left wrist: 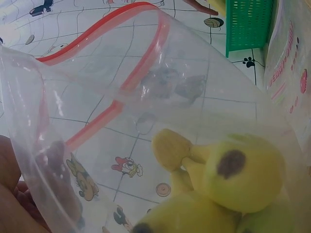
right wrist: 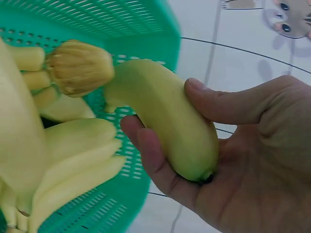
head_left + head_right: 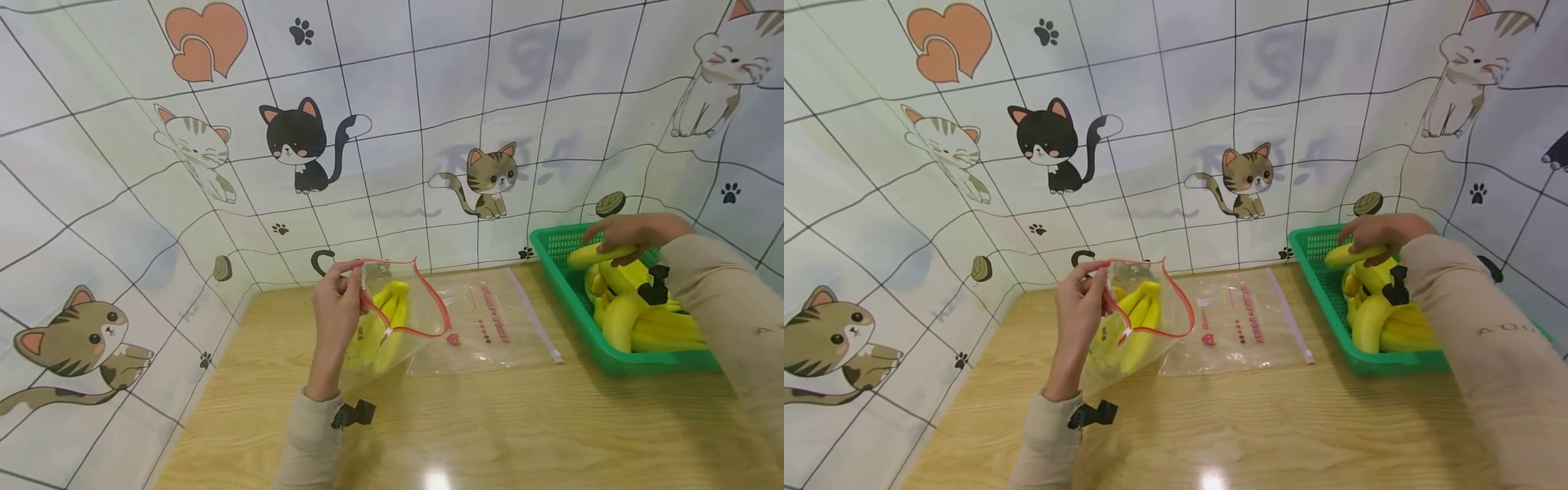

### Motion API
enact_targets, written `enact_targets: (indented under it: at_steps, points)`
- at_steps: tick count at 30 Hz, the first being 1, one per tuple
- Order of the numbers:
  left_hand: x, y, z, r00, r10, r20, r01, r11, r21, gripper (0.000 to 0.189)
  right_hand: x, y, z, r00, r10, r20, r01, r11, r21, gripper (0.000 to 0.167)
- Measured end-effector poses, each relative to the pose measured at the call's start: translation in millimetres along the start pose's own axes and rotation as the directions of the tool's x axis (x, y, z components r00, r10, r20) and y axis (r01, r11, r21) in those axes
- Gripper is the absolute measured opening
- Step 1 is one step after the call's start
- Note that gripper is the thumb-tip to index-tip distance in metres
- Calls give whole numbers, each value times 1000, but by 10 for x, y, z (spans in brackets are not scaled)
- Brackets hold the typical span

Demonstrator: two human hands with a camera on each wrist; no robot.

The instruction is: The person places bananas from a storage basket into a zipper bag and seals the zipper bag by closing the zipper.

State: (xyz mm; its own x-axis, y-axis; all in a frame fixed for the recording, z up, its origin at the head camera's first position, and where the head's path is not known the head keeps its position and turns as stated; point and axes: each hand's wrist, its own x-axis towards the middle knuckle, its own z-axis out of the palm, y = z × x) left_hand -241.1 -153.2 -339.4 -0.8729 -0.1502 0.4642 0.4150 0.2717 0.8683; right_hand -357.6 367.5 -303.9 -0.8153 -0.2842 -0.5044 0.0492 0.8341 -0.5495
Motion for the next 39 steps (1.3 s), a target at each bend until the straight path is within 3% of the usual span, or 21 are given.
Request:
enact_targets:
  at_steps: [7,11,20,26,33,37,39]
  points:
    - [-5,4,6,1000,-12,3,12,1000,14,23,-209,-172,-85,993,-93,-71,80,983,-167,48]
    - [0,3,7,1000,-4,-1,4,1000,21,23,-281,-310,-103,979,-157,-131,126,968,-216,46]
    - [27,-20,14,1000,-6,2,6,1000,9,24,-399,-659,93,900,-364,-239,302,918,-259,43]
    - [19,-31,11,1000,-16,2,16,1000,3,24,-511,-958,334,856,-440,-271,379,891,-249,42]
    - [29,-28,7,1000,-8,1,8,1000,8,22,-745,-1281,614,768,-569,-293,496,818,-290,41]
    - [31,-35,11,1000,-2,-4,2,1000,15,23,-838,-1378,760,688,-676,-264,608,736,-300,43]
    - [28,-44,10,1000,1,-5,-1,1000,13,23,-879,-1405,831,660,-714,-233,653,699,-293,44]
